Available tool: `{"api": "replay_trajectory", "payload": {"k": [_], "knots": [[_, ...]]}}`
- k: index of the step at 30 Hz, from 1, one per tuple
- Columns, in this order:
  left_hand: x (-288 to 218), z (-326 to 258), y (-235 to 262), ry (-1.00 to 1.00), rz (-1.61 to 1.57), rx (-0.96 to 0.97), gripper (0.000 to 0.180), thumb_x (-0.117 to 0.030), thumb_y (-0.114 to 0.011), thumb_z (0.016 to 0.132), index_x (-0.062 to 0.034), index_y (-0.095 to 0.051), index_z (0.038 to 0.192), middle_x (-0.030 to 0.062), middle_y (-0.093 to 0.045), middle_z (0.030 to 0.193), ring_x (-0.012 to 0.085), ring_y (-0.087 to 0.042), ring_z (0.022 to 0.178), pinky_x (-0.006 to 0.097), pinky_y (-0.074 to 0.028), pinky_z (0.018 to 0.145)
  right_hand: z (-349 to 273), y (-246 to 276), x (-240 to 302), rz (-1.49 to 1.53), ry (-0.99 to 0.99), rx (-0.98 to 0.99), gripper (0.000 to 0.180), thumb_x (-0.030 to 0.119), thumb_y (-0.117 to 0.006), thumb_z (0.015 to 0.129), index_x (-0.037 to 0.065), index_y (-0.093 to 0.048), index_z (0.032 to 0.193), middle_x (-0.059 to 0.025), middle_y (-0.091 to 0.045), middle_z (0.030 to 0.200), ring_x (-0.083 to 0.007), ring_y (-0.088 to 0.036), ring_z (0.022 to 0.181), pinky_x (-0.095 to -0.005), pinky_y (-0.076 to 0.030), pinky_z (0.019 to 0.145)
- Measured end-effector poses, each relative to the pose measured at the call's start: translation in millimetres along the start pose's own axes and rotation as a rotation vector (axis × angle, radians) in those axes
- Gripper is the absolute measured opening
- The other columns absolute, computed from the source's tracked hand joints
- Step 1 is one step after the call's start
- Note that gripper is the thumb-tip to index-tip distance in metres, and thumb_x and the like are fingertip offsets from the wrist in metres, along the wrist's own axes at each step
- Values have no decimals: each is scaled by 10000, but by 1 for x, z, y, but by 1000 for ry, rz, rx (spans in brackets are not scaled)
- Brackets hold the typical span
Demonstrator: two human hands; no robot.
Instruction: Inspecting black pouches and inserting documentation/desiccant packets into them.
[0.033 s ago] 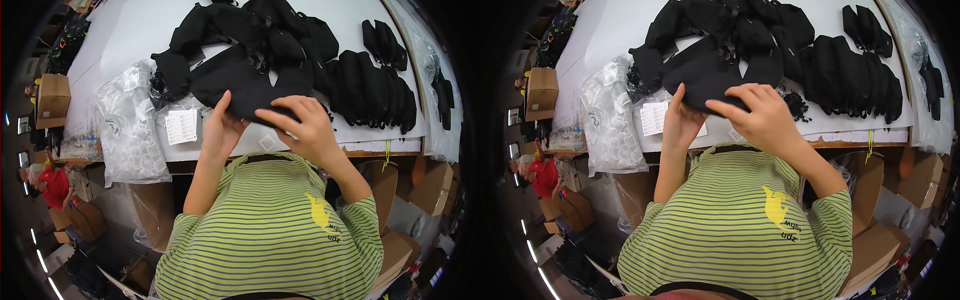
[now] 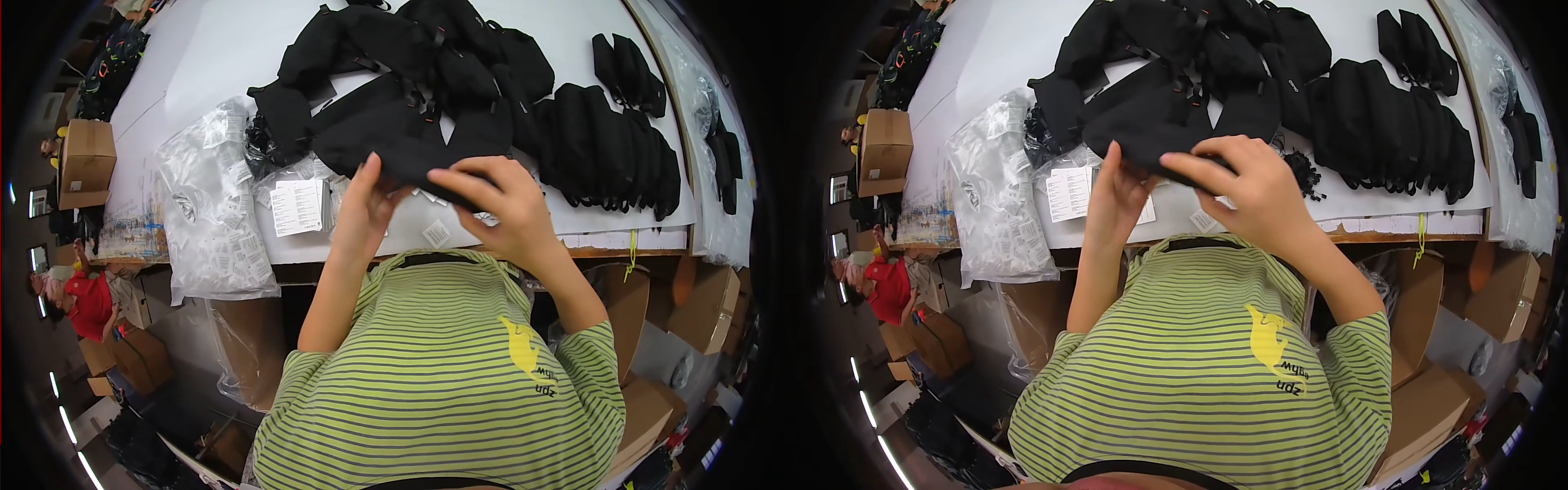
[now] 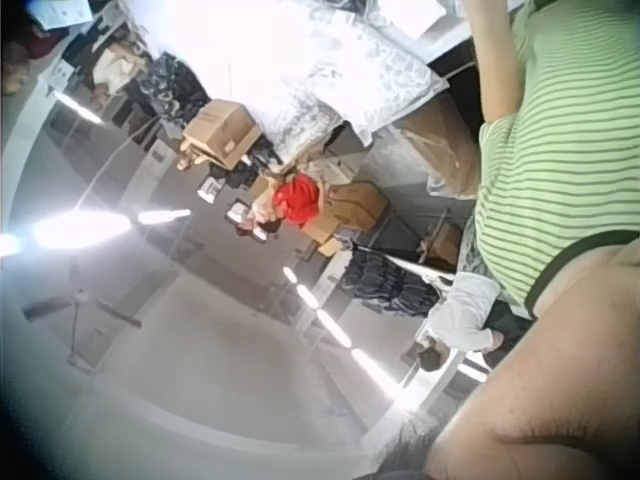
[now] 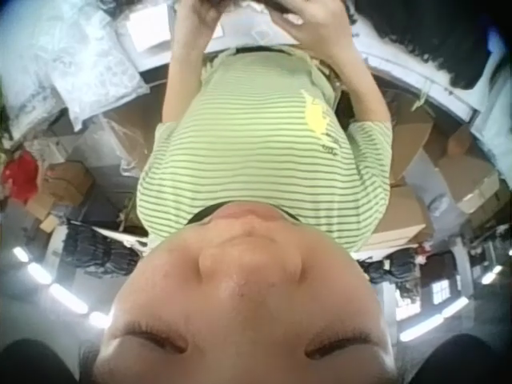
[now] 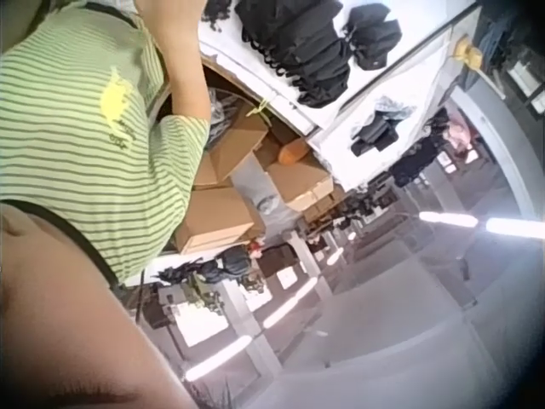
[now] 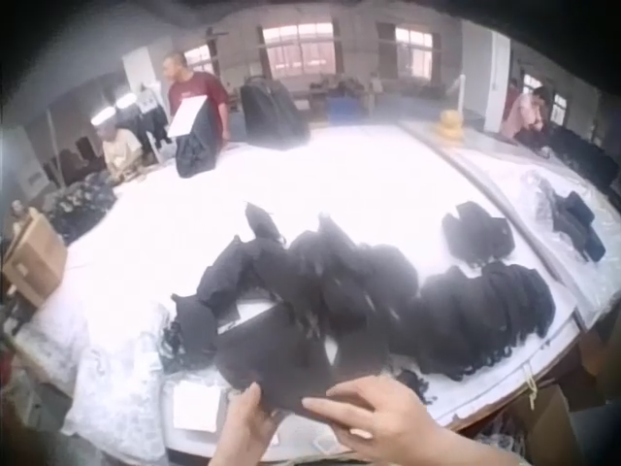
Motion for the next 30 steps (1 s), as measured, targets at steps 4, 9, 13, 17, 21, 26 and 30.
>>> {"api": "replay_trajectory", "payload": {"k": [4, 9, 13, 17, 21, 26, 30], "knots": [[-29, 0, 17, -754, 1059, -28, 751, -193, -726, 809, -39, -279, 1392, 124, -524, 1263, 232, -540, 1084, 332, -410, 948, -2, 15, -19, 522, -324, 15, 351, 54, -666, 750, 71, -634, 1099, -58, -614, 924, -159, -611, 806, -253, -476, 706], [-32, -18, -9, -559, 1015, 331, 460, -107, -691, 839, -30, -501, 1250, 55, -597, 1049, 138, -565, 959, 247, -414, 883, -15, 15, -27, 856, -556, 74, 338, 97, -679, 788, 43, -600, 1112, -20, -595, 992, -101, -561, 922, -220, -438, 818], [-32, -15, -2, -534, 950, 252, 326, -89, -696, 833, -20, -598, 1136, 33, -599, 1033, 90, -544, 920, 196, -400, 841, -15, 23, -25, 616, -462, 103, 406, 79, -737, 729, 54, -632, 1120, -20, -600, 1026, -77, -546, 877, -178, -420, 691], [-27, -16, -17, -464, 963, 416, 383, -31, -759, 737, -18, -626, 1096, 26, -585, 1004, 86, -542, 888, 185, -402, 789, -21, 30, -36, 458, -432, 9, 299, 92, -719, 773, 96, -703, 1072, -14, -656, 954, -47, -528, 726, -177, -329, 521], [-32, -15, -14, -388, 1103, 467, 298, -4, -775, 672, -20, -707, 962, 25, -568, 919, 115, -547, 837, 243, -415, 727, -28, 34, -44, 506, -262, -11, 232, 90, -714, 780, 78, -724, 1012, -21, -666, 923, -38, -488, 642, -187, -319, 504], [-34, -19, -30, -380, 1339, 587, 239, -28, -768, 654, -28, -734, 890, 32, -562, 824, 155, -558, 797, 263, -425, 710, -38, 40, -49, 586, -434, 240, 194, 72, -714, 759, 15, -721, 945, -78, -688, 901, -129, -608, 723, -237, -450, 613], [-23, -20, -20, -230, 1283, 532, 283, -90, -720, 746, -47, -713, 1026, 40, -615, 958, 114, -546, 799, 239, -423, 692, -45, 60, -52, 503, -483, 244, 202, 85, -722, 758, 38, -727, 954, -48, -686, 895, -78, -536, 621, -223, -385, 522]]}}
Point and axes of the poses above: each hand's wrist, its own z-axis towards the middle knuckle, its own y-axis out of the back of the hand, x = y × z, the point moved 4 cm from there along z, towards the middle knuckle
